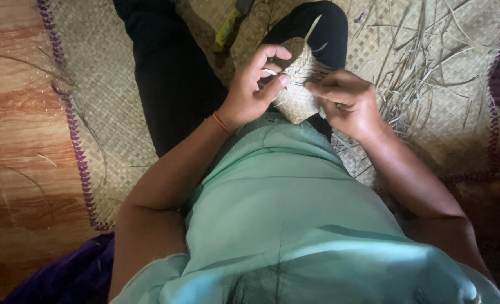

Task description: Weaving a small basket or pouch using dried plant fibers and a small metal tool.

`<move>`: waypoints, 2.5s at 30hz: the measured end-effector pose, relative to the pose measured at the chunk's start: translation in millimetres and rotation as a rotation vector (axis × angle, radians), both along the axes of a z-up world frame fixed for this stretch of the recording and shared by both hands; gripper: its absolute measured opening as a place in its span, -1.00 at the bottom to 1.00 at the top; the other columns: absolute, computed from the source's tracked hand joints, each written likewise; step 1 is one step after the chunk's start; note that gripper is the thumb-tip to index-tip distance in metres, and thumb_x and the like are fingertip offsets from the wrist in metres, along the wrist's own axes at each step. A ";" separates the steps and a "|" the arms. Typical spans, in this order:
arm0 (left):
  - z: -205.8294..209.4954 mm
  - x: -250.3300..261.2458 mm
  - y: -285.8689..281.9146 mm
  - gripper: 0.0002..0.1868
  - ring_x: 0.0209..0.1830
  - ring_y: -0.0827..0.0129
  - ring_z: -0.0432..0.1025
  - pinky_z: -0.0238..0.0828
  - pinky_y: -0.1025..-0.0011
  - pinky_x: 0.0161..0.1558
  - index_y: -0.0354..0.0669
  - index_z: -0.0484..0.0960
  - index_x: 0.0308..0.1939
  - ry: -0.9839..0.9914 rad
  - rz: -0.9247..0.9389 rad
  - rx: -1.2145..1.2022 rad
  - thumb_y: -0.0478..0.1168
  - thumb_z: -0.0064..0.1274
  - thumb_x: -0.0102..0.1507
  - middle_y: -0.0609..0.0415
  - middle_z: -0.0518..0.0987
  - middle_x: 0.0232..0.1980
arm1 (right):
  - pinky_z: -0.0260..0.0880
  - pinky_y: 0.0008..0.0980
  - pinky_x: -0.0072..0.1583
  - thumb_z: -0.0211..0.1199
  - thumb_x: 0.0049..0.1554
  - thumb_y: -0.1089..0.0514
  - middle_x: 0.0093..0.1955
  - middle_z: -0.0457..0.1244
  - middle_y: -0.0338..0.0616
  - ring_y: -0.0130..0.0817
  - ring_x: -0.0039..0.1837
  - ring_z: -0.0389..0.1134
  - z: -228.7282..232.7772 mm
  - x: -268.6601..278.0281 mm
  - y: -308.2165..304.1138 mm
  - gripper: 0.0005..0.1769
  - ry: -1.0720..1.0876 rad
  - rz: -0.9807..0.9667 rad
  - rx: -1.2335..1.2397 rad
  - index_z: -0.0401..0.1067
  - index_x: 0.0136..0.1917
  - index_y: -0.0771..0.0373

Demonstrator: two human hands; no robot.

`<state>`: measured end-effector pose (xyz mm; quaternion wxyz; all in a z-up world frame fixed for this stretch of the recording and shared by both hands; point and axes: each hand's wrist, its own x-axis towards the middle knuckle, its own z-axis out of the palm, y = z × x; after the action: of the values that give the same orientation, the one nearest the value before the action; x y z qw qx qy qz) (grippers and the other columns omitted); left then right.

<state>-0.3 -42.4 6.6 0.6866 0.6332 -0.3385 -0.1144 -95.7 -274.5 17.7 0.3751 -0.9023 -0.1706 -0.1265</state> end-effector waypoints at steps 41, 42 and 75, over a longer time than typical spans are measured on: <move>15.4 -10.2 16.6 -0.80 -0.07 0.11 0.65 0.60 0.24 -0.04 -0.17 0.74 0.03 -0.168 0.020 -0.032 -0.33 0.21 0.32 -0.09 0.74 -0.13 | 0.37 0.09 0.03 0.28 0.18 0.47 -0.12 0.34 0.14 0.21 -0.04 0.40 38.9 8.6 5.5 -0.71 -0.198 0.116 0.031 0.67 0.08 0.22; 13.9 -10.8 11.2 -0.82 -0.08 0.13 0.66 0.61 0.26 -0.04 -0.18 0.74 0.02 -0.162 0.030 -0.050 -0.32 0.20 0.33 -0.09 0.74 -0.15 | 0.38 0.10 0.03 0.28 0.19 0.47 -0.11 0.34 0.14 0.22 -0.03 0.40 44.7 7.7 2.0 -0.72 -0.194 0.130 0.023 0.66 0.08 0.23; 12.4 16.2 3.9 -0.87 -0.26 0.09 0.61 0.59 0.24 -0.15 -0.20 0.77 -0.05 -0.579 -0.009 0.143 -0.36 0.17 0.35 -0.04 0.71 -0.23 | 0.45 -0.11 -0.08 0.27 0.12 0.53 -0.28 0.33 0.08 -0.06 -0.27 0.38 31.7 1.3 -11.1 -0.71 -0.071 0.017 0.030 0.68 0.01 0.30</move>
<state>16.0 -38.5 19.0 0.5147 0.6846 -0.5143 0.0443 -94.4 -285.6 49.4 0.3834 -0.8900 -0.1897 -0.1579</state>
